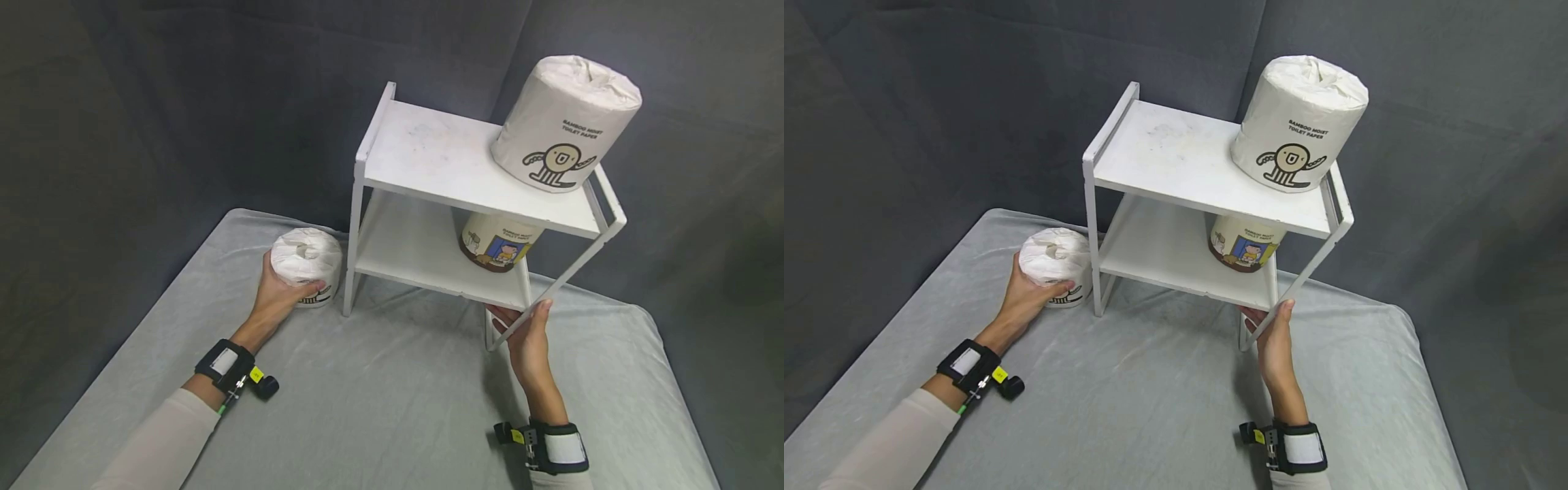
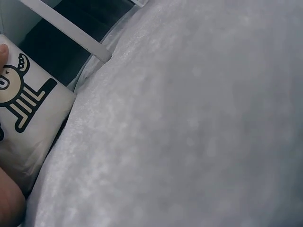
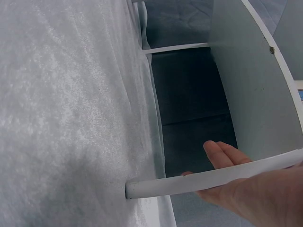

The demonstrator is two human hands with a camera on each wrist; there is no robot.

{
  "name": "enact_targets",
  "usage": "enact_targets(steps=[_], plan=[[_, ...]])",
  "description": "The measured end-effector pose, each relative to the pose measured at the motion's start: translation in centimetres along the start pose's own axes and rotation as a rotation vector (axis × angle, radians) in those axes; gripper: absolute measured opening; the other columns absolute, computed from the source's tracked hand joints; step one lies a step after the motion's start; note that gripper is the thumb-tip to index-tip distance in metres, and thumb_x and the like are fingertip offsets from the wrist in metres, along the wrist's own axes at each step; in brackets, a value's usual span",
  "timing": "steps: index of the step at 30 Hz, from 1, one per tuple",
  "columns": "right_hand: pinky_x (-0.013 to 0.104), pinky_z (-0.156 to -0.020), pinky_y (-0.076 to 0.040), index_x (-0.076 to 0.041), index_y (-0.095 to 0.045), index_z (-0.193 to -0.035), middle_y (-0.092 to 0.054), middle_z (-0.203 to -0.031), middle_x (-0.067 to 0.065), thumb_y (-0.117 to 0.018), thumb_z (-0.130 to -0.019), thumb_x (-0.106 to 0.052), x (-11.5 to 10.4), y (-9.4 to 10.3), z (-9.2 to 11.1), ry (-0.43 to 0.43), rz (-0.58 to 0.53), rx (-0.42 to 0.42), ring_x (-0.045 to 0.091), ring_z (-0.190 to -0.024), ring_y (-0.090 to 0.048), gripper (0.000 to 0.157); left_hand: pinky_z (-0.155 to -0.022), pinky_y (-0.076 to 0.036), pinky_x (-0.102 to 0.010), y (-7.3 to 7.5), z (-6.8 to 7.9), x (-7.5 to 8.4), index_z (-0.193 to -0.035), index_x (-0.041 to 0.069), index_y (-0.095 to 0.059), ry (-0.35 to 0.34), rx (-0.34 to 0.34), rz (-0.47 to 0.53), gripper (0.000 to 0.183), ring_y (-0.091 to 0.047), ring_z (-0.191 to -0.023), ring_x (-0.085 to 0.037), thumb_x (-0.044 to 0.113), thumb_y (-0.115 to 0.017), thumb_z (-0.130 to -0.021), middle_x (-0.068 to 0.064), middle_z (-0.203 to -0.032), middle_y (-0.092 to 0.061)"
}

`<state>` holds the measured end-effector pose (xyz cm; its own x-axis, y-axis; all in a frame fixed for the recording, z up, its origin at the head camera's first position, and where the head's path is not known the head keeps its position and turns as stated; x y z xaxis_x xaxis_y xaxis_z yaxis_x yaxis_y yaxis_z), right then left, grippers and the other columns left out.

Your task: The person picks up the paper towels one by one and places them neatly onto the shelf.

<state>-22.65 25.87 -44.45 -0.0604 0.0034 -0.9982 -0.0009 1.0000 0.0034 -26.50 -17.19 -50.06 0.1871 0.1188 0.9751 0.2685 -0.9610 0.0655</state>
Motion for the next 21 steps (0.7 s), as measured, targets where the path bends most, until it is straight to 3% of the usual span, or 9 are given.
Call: enact_targets(steps=[3, 8, 14, 21], plan=[[0.061, -0.113, -0.019, -0.009, -0.029, -0.152, -0.055, -0.138, 0.018, -0.002, -0.095, -0.065, 0.0, 0.0, 0.0, -0.003, 0.004, -0.002, 0.031, -0.132, -0.048, 0.084, -0.111, -0.03, -0.036, 0.2, -0.3, -1.1, -0.148, 0.012, -0.027, -0.011, 0.034, 0.023, 0.109, -0.041, -0.13, -0.018, 0.012, -0.091, -0.06, -0.008, -0.144, -0.042], [0.062, -0.113, -0.018, -0.01, -0.028, -0.153, -0.049, -0.144, 0.025, -0.002, -0.095, -0.065, -0.1, 0.0, -0.1, -0.002, 0.001, -0.006, 0.034, -0.133, -0.046, 0.084, -0.11, -0.033, -0.033, 0.5, -0.4, -1.4, -0.147, 0.014, -0.029, -0.036, 0.074, 0.057, 0.106, -0.044, -0.127, -0.017, 0.011, -0.091, -0.06, -0.007, -0.142, -0.045], [0.065, -0.112, -0.018, -0.01, -0.028, -0.153, -0.046, -0.145, 0.027, -0.003, -0.095, -0.066, -0.2, -0.1, -0.1, 0.007, 0.006, -0.015, 0.034, -0.133, -0.046, 0.085, -0.11, -0.033, -0.033, 0.9, -0.4, -1.0, -0.147, 0.015, -0.03, -0.026, 0.098, 0.062, 0.107, -0.044, -0.128, -0.018, 0.013, -0.092, -0.06, -0.008, -0.142, -0.045], [0.064, -0.112, -0.019, -0.01, -0.029, -0.152, -0.054, -0.141, 0.019, -0.005, -0.095, -0.067, -0.2, 0.1, 0.0, 0.004, -0.001, -0.002, 0.028, -0.13, -0.05, 0.084, -0.11, -0.033, -0.035, 1.9, 0.2, 0.2, -0.145, 0.013, -0.03, 0.003, 0.095, 0.039, 0.105, -0.046, -0.126, -0.019, 0.015, -0.092, -0.06, -0.01, -0.14, -0.047]])
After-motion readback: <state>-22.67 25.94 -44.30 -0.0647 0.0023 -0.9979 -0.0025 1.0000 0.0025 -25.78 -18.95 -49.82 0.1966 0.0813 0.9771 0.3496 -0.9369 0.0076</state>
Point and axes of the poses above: each hand's wrist, its own z-axis away from the middle knuckle, its own y-axis out of the back of the hand, x = y × z, the point moved 4 cm from there along -z, towards the middle knuckle
